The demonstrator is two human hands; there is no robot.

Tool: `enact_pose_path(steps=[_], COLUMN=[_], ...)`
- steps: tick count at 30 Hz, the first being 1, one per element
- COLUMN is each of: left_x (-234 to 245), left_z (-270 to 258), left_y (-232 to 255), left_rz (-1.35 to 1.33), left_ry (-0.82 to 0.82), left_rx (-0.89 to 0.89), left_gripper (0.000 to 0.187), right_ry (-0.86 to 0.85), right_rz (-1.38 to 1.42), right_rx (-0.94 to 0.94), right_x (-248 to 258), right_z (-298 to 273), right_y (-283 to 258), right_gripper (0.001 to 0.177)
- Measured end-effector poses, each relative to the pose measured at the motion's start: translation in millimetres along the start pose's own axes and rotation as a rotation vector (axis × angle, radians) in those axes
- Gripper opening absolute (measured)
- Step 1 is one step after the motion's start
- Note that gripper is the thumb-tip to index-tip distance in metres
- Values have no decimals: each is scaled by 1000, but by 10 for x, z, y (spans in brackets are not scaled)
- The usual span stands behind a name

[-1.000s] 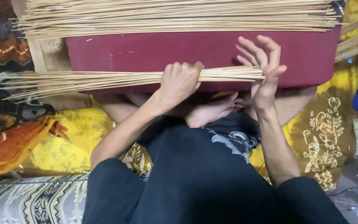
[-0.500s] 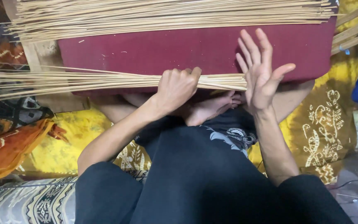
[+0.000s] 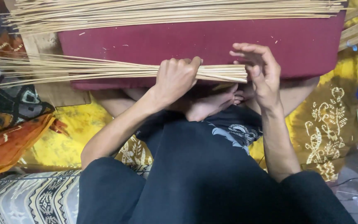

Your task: Organizing and aligning thin wooden sticks into bundles on a padded surface.

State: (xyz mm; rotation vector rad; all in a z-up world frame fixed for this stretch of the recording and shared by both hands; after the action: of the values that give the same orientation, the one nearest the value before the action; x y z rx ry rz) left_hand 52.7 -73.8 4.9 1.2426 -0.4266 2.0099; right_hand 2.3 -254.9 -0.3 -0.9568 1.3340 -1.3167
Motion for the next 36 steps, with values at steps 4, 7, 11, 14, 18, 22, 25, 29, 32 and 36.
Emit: enact_pose_path(steps=[4,7,11,14,18,22,25,29,32,36], left_x=[-279,-295,-318,-292,126,80,4,-134,-130,-32], left_z=[-176,-120,-106,-88,111,49,0,-82,-71,-31], left_y=[-166,-220,-284,-293,-104,-120,-148,-221,-230,-179], left_rz=[-48,-142,-259,-337,-501,-508,-512,-501,-542,-571], left_ry=[-126,-275,-419,-505,-630,-618,-622,-635,-655,-650], left_rx=[62,109,186,183,176,161,167,169,195,205], left_gripper=[4,8,14,18,47,51,52,49,47,46], right_ry=[-78,-132,-99,-74,-32,-3,25,-50,-60,-92], right_rz=[-151,-322,-290,-263,-307,-275,-267,-154,-36,-151], right_rx=[106,203,116,80,-2,-44,-68,-132,-200,-108], right_x=[15,10,75,62,84,15,-15,-32,-68,-38], right_z=[-29,-4,-15,-21,-39,-64,-70,-69,-88,-144], right_y=[-67,-169,-2,-4,56,123,95,176,178,-4], right_gripper=[65,28,24,19,16,14,14,21,25,30])
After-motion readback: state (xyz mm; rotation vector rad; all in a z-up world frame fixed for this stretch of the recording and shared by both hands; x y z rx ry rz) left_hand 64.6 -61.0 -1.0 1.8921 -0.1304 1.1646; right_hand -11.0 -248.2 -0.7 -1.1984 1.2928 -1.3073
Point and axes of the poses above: each hand's wrist, its own z-axis towards the middle knuckle, its own x-axis out of the back of the hand, y = z × x, the point moved 8 cm from there along z, towards the middle knuckle, and after that the axes turned 14 degrees about y, right-handed, at the moved point
